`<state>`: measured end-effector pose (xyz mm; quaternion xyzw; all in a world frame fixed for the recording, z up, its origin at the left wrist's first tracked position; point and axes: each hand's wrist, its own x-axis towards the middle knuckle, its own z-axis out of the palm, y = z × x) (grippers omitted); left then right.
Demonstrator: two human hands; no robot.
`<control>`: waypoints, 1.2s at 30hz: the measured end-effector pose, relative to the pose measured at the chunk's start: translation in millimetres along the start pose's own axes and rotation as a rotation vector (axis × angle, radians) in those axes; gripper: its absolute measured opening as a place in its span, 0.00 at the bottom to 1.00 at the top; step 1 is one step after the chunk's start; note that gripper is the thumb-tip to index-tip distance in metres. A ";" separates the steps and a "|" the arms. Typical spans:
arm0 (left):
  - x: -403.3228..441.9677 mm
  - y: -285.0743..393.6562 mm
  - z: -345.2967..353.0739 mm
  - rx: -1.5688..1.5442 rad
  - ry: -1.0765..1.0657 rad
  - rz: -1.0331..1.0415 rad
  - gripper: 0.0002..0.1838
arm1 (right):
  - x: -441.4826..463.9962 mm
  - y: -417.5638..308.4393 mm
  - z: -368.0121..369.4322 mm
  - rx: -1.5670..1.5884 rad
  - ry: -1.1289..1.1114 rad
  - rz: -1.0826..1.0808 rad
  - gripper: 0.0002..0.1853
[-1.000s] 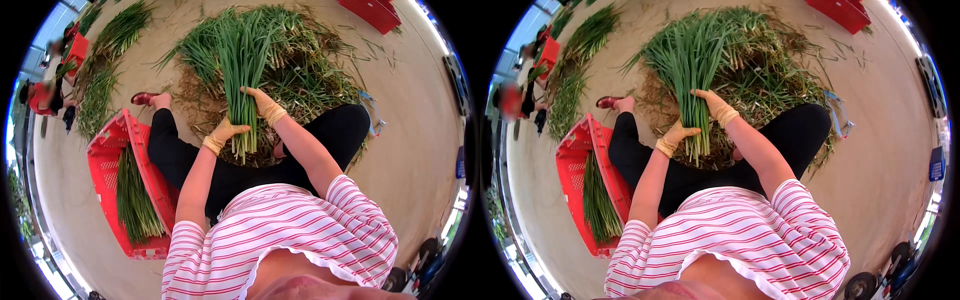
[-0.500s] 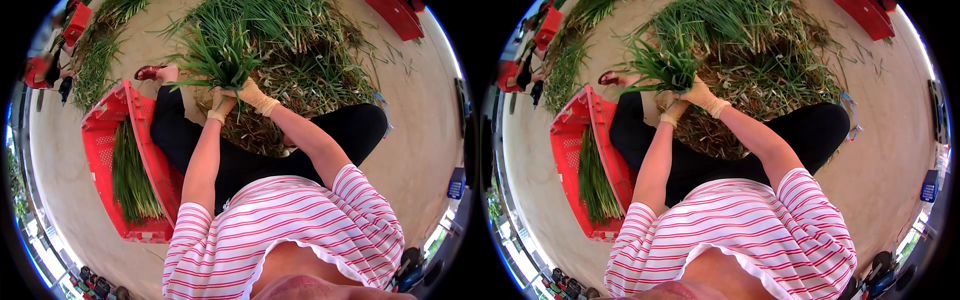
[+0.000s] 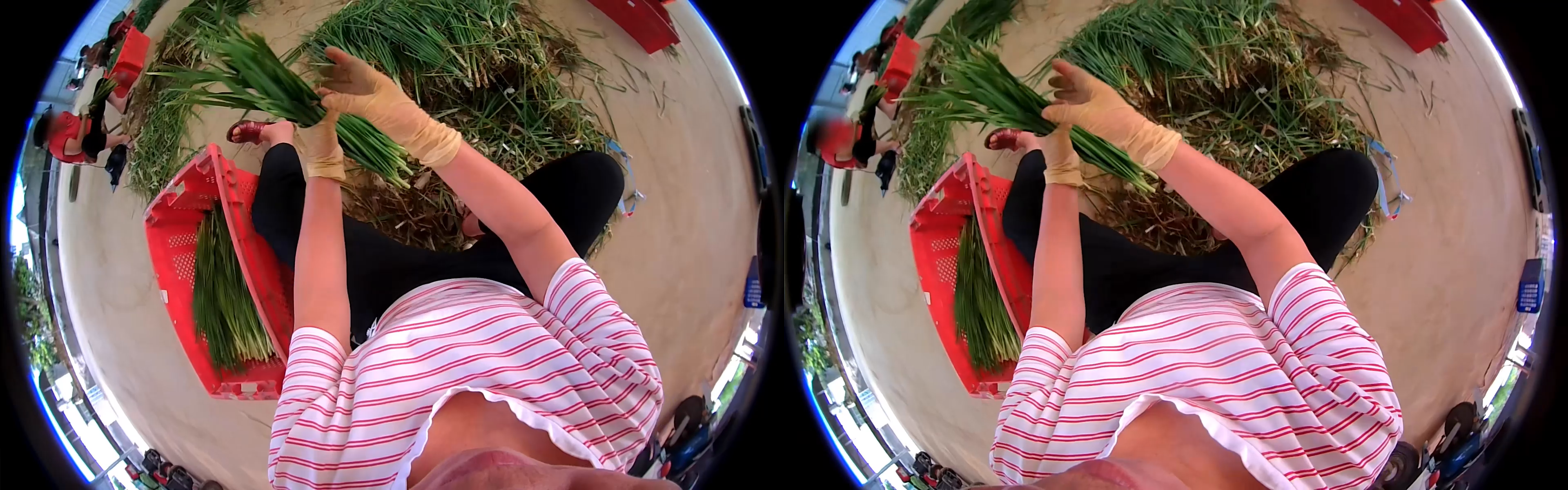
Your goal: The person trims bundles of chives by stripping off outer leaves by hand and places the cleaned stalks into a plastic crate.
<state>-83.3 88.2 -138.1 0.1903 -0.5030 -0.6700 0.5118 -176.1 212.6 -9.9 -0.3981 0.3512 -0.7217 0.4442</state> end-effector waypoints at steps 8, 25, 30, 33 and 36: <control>24.0 149.0 5.7 -0.375 0.066 -0.058 0.16 | -68.4 -75.5 -82.8 -0.598 0.261 -0.032 0.12; -2.5 147.5 9.4 -0.594 -0.175 -0.040 0.14 | -57.4 -58.8 -56.8 -1.083 -0.010 -0.116 0.16; -3.9 120.6 6.6 -0.706 -0.169 -0.072 0.12 | -46.9 -63.2 -63.0 -1.195 -0.234 0.045 0.40; -10.2 93.6 31.9 -0.577 0.013 -0.216 0.14 | -45.5 -32.3 -60.8 -1.205 -0.311 0.192 0.64; -22.0 65.6 62.0 -0.500 0.146 -0.382 0.14 | -53.9 4.8 -38.9 -1.342 -0.199 0.263 0.65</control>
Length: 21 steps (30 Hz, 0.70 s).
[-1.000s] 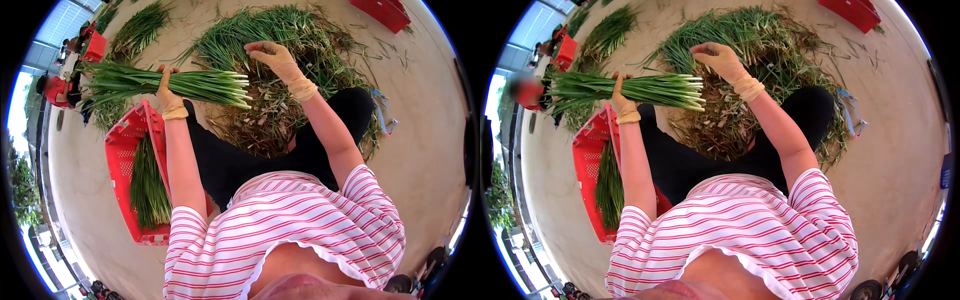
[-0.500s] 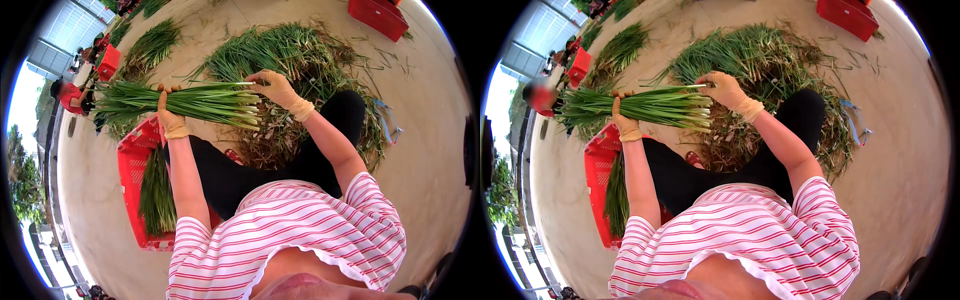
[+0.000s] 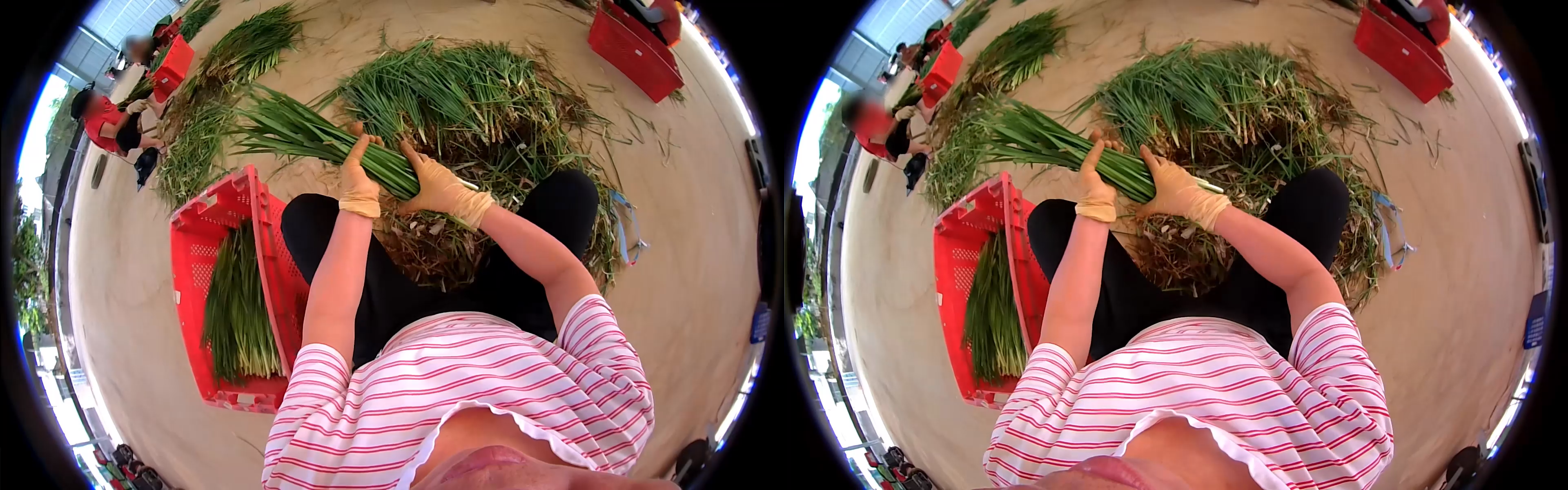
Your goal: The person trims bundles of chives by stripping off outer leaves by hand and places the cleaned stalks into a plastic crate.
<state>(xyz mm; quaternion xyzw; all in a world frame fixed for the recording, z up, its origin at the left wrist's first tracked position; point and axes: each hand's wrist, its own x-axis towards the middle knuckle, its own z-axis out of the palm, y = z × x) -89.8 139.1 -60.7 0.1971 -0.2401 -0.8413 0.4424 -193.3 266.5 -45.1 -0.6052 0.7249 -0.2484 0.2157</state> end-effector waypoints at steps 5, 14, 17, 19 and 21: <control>7.3 -8.4 -6.2 0.174 -0.013 -0.257 0.17 | 10.5 29.8 12.6 0.254 -0.126 0.103 0.49; -12.9 6.2 14.3 0.135 -0.350 -0.304 0.20 | -3.7 25.1 1.6 0.995 -0.451 0.107 0.36; -6.1 0.5 4.5 0.173 -0.353 -0.287 0.18 | -4.0 20.8 -3.0 0.762 -0.212 -0.010 0.39; -2.0 -0.4 1.7 0.415 -0.295 -0.226 0.14 | 6.1 19.5 -13.0 0.423 0.176 -0.084 0.43; -4.7 -9.0 5.3 0.413 -0.272 -0.248 0.12 | 13.1 24.2 -32.6 0.304 0.447 -0.140 0.24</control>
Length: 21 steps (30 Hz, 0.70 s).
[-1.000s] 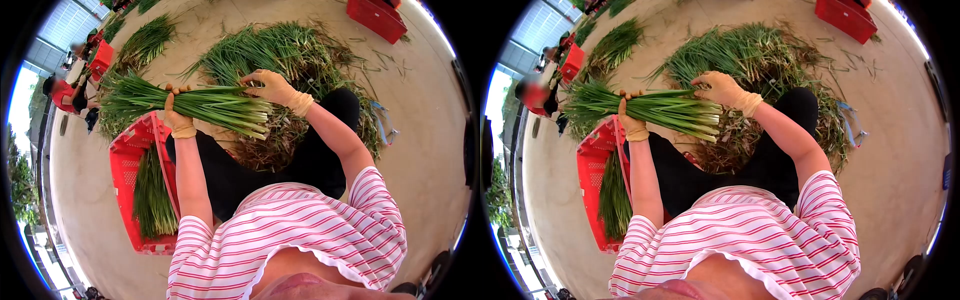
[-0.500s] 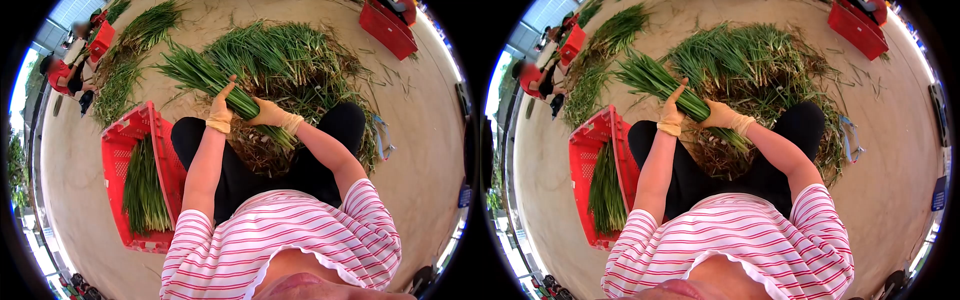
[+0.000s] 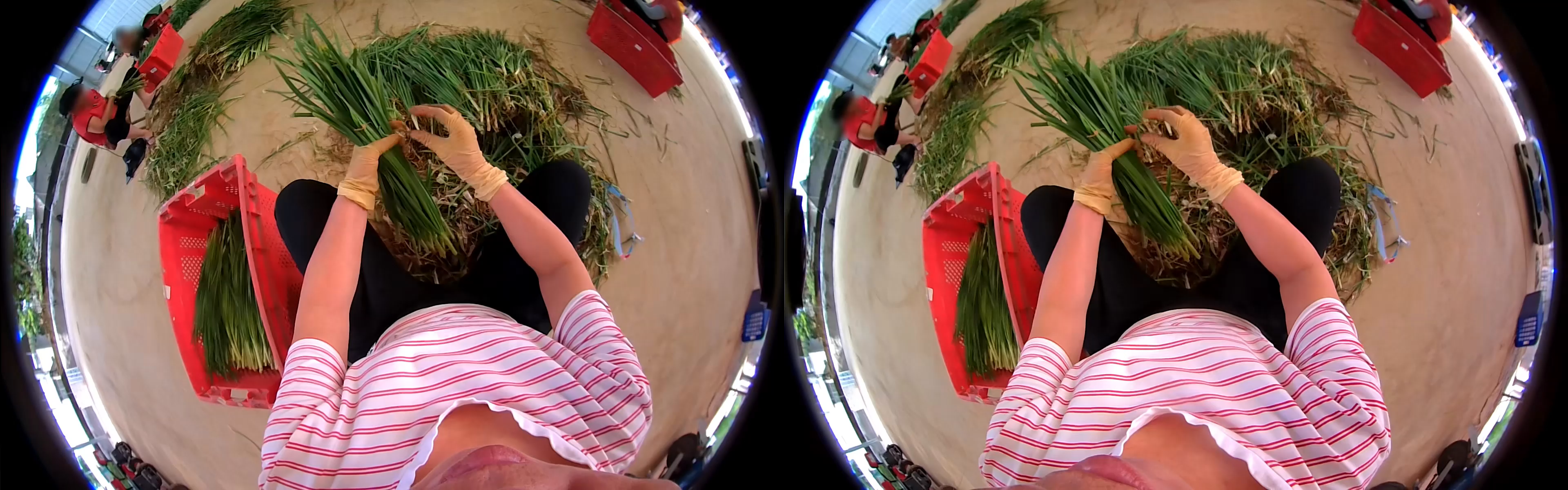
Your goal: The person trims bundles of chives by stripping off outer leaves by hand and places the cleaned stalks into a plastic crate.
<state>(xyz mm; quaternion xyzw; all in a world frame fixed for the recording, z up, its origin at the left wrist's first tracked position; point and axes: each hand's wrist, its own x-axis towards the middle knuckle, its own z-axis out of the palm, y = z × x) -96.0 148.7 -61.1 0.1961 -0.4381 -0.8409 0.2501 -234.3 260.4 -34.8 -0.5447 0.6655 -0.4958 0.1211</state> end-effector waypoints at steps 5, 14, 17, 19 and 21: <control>7.0 -16.0 20.6 0.176 -0.119 0.053 0.08 | 6.4 -14.3 -3.8 -0.269 0.116 -0.356 0.09; 9.4 -21.8 20.1 0.142 -0.079 -0.091 0.15 | 20.3 18.3 -47.8 -0.187 0.574 -0.106 0.02; 13.8 -24.4 16.5 0.113 -0.047 -0.065 0.16 | 12.2 18.4 -58.9 -0.339 0.341 0.127 0.04; 15.4 -24.5 16.6 0.137 -0.038 -0.039 0.16 | 14.5 11.2 -42.7 -0.305 0.339 -0.163 0.06; 14.6 -25.4 17.5 0.076 -0.049 -0.043 0.16 | 9.7 -1.3 -29.0 -0.286 0.194 -0.284 0.12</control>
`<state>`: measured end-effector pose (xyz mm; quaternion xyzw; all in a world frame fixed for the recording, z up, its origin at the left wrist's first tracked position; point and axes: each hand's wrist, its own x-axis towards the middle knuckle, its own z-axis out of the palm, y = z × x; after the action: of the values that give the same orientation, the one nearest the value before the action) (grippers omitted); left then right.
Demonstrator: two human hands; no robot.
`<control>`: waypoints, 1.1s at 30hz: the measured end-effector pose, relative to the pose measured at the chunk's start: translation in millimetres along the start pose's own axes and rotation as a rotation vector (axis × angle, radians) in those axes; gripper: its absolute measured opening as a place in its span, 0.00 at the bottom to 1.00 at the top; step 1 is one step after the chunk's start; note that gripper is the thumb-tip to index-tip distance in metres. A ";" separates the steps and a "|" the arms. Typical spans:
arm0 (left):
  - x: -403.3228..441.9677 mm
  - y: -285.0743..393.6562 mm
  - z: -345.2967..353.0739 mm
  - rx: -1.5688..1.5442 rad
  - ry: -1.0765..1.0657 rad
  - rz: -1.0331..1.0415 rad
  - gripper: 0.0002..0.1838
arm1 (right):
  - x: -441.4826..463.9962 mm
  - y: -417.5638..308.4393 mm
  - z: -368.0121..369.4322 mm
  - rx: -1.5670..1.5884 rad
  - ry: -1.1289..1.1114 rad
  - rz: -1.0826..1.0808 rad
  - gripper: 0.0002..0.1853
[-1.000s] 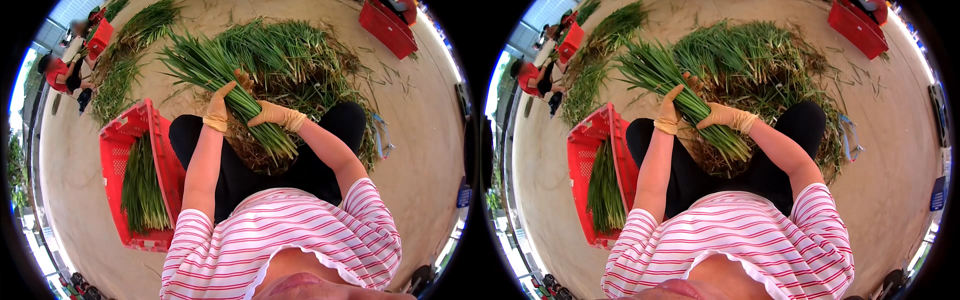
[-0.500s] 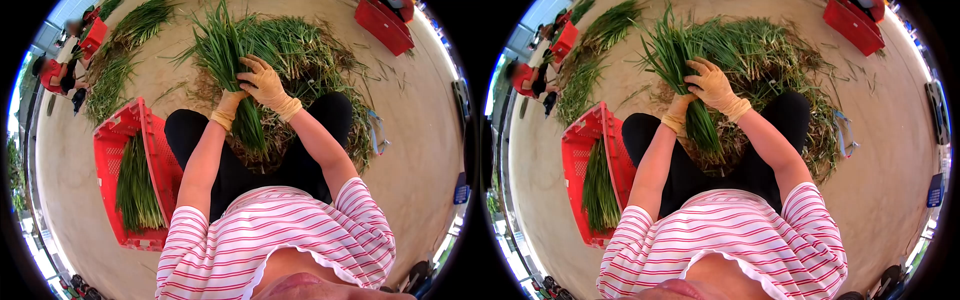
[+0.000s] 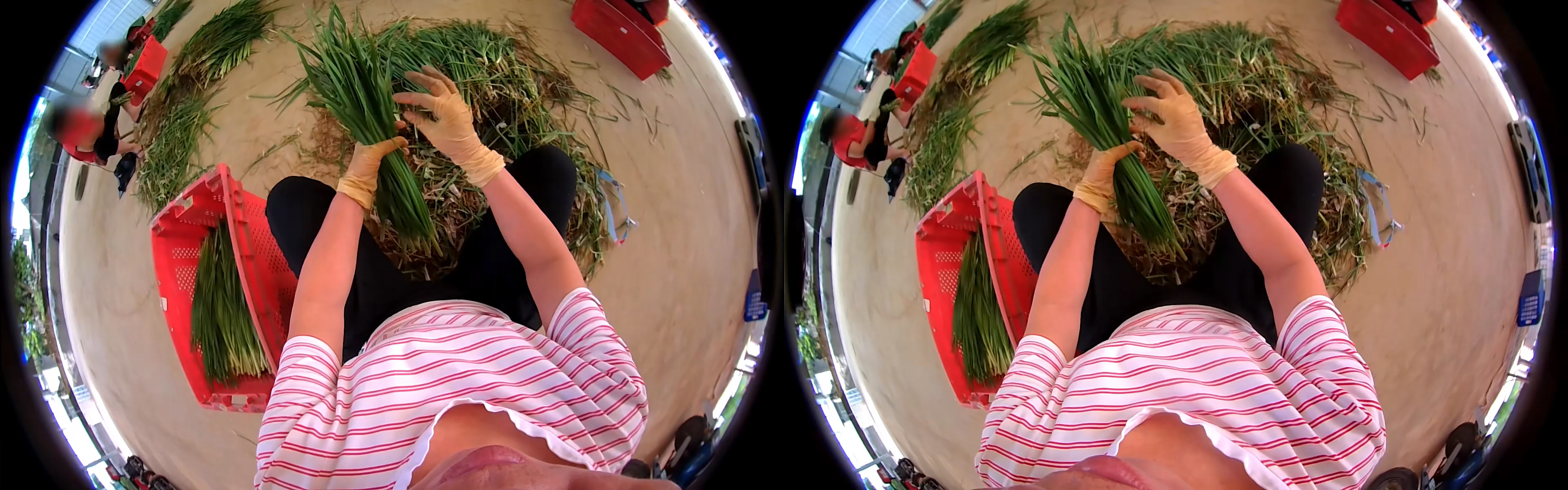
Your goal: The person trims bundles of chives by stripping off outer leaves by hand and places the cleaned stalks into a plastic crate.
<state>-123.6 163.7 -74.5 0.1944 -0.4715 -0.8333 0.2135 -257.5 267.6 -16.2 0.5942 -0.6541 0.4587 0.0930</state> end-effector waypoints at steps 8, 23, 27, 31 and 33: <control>-2.7 -1.3 4.2 0.079 -0.036 -0.040 0.14 | -5.9 3.0 25.4 -0.166 -0.025 -0.152 0.05; -2.3 18.6 -8.1 -0.126 0.127 -0.042 0.16 | -10.5 47.3 -26.8 0.069 -0.480 0.569 0.46; 26.3 -17.2 -43.1 -0.162 0.423 -0.089 0.24 | -58.1 0.5 44.6 0.284 -0.927 0.613 0.62; -0.6 10.0 -15.8 -0.316 0.360 -0.145 0.22 | -69.4 16.7 73.7 0.500 -0.775 0.684 0.39; -1.6 16.4 -16.9 -0.296 0.158 -0.098 0.24 | -57.7 14.0 53.0 0.996 -0.824 0.842 0.31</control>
<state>-110.5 145.0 -68.2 0.2484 -0.3154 -0.8851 0.2354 -231.2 268.1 -91.3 0.3897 -0.5233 0.4374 -0.6189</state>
